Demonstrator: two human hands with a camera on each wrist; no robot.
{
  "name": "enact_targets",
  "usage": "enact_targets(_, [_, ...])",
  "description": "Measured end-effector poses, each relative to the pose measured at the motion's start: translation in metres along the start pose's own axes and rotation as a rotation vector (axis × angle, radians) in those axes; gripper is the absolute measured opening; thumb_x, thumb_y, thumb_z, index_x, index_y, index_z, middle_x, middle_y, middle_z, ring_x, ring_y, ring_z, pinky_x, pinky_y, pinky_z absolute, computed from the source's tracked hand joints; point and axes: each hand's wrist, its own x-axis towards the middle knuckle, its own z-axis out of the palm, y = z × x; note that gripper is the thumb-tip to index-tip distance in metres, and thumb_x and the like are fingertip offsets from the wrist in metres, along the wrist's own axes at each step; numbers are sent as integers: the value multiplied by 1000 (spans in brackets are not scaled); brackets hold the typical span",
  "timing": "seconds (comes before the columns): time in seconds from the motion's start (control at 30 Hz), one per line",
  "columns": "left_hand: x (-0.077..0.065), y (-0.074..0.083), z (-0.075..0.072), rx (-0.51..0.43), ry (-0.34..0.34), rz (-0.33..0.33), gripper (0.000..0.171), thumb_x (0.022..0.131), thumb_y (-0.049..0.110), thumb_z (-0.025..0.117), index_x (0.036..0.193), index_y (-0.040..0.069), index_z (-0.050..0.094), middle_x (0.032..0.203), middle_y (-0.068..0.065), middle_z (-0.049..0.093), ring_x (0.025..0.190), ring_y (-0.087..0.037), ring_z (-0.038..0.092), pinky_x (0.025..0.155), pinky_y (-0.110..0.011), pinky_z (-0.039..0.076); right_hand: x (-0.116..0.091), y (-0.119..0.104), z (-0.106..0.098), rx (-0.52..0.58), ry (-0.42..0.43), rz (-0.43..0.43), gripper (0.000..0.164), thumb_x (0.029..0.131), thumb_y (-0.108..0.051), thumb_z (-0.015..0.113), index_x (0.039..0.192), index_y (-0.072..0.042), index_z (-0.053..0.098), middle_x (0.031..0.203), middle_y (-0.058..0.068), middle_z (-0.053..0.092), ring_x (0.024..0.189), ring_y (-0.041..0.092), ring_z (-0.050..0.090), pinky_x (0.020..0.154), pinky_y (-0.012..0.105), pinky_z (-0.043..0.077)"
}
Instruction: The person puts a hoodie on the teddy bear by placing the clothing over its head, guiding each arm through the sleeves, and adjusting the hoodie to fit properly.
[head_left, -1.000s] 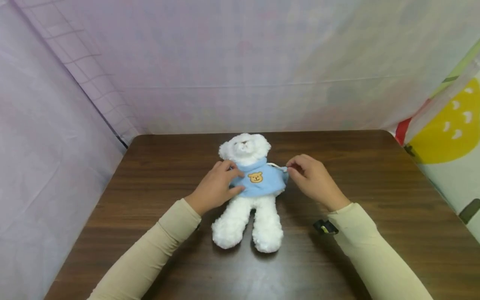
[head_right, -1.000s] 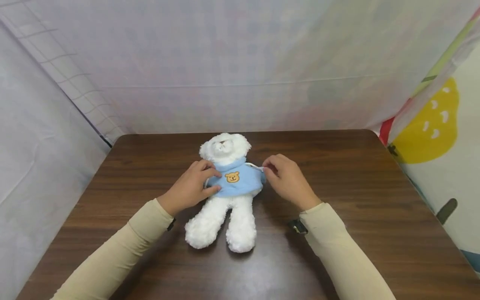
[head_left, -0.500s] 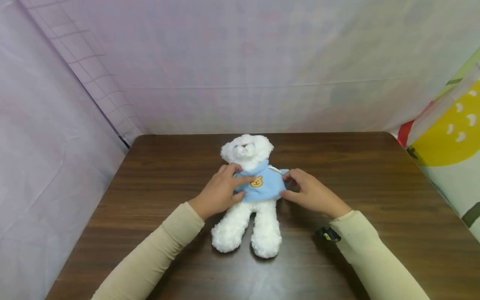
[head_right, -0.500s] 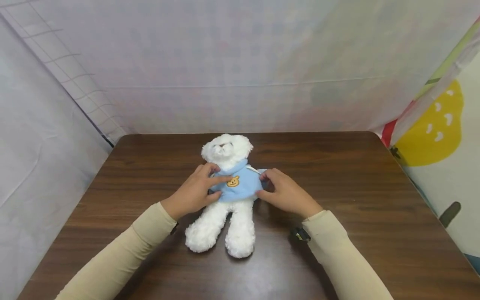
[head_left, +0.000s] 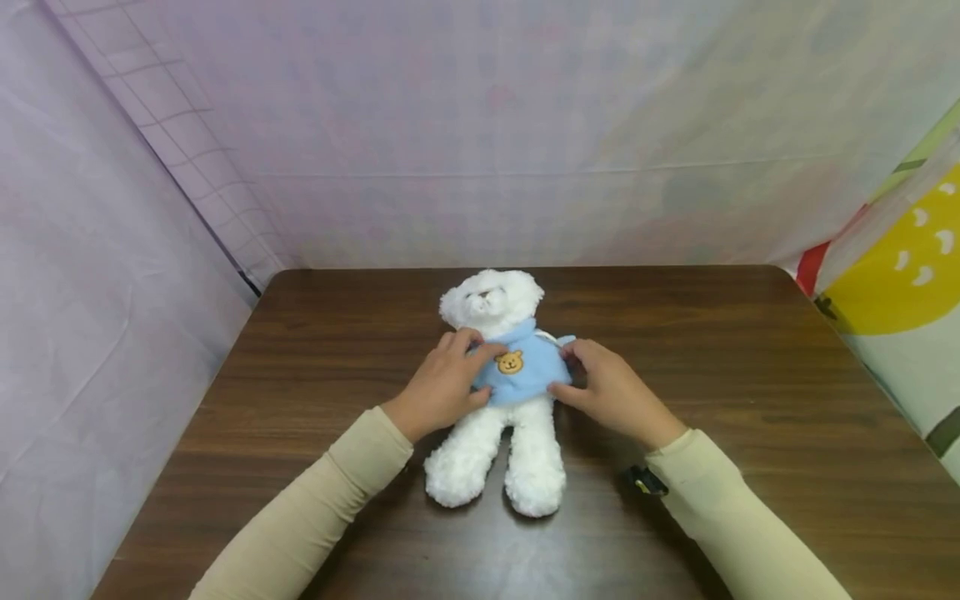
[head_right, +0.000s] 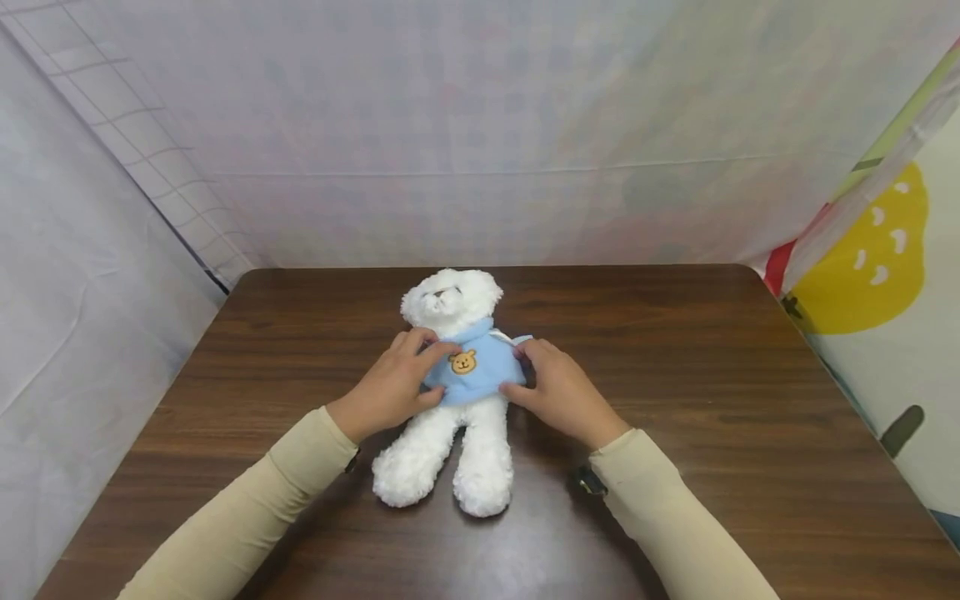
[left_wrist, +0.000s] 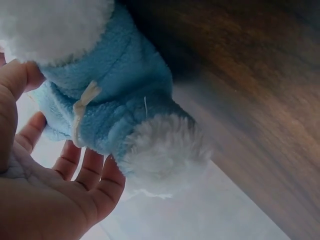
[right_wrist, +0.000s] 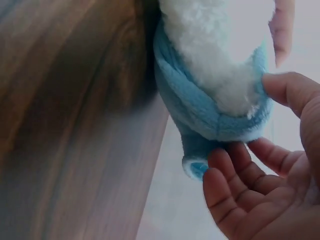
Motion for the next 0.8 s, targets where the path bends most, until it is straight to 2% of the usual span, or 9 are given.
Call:
enact_targets(0.13, [0,0,-1,-29,4,-14,59,89,22,76,141,13,52,122,-14,44,99,-26,44,76,-35,44,-3,-3,2,-55,33,-95,37,84,-17,78,112,-1,59,102,8,64,92,22,64,77,39,53])
enact_targets(0.23, [1,0,0,-38,8,-17,59,89,22,76,141,12,52,121,-14,44,98,-25,43,76,-35,44,-5,-4,3,-111,79,-160,28,84,-12,76,107,-3,62,100,7,63,87,20,62,75,38,52])
enact_targets(0.4, [2,0,0,-33,1,-25,59,89,23,75,142,13,52,122,-13,43,100,-26,43,77,-35,44,-4,-5,7,-128,120,-169,16,87,-7,69,101,-4,62,96,7,57,79,18,54,70,36,49])
enact_targets(0.57, [3,-1,-3,-35,-12,-14,57,89,22,75,142,14,54,122,-13,44,99,-26,43,76,-35,44,-1,-4,13,-198,104,-164,25,83,-9,72,99,-5,53,90,5,47,74,18,46,64,34,43])
enact_targets(0.67, [4,-2,-3,-37,-22,-10,55,89,22,75,140,16,56,122,-12,43,97,-25,42,75,-34,43,2,-2,16,-278,133,-185,32,81,-13,75,100,-5,51,89,7,46,76,22,45,64,36,41])
enact_targets(0.8, [4,-1,-4,-45,-30,-5,52,89,20,75,138,18,59,124,-13,43,98,-25,42,76,-34,44,9,-1,17,-362,160,-195,52,78,-19,78,118,1,52,104,16,53,91,33,51,75,46,46])
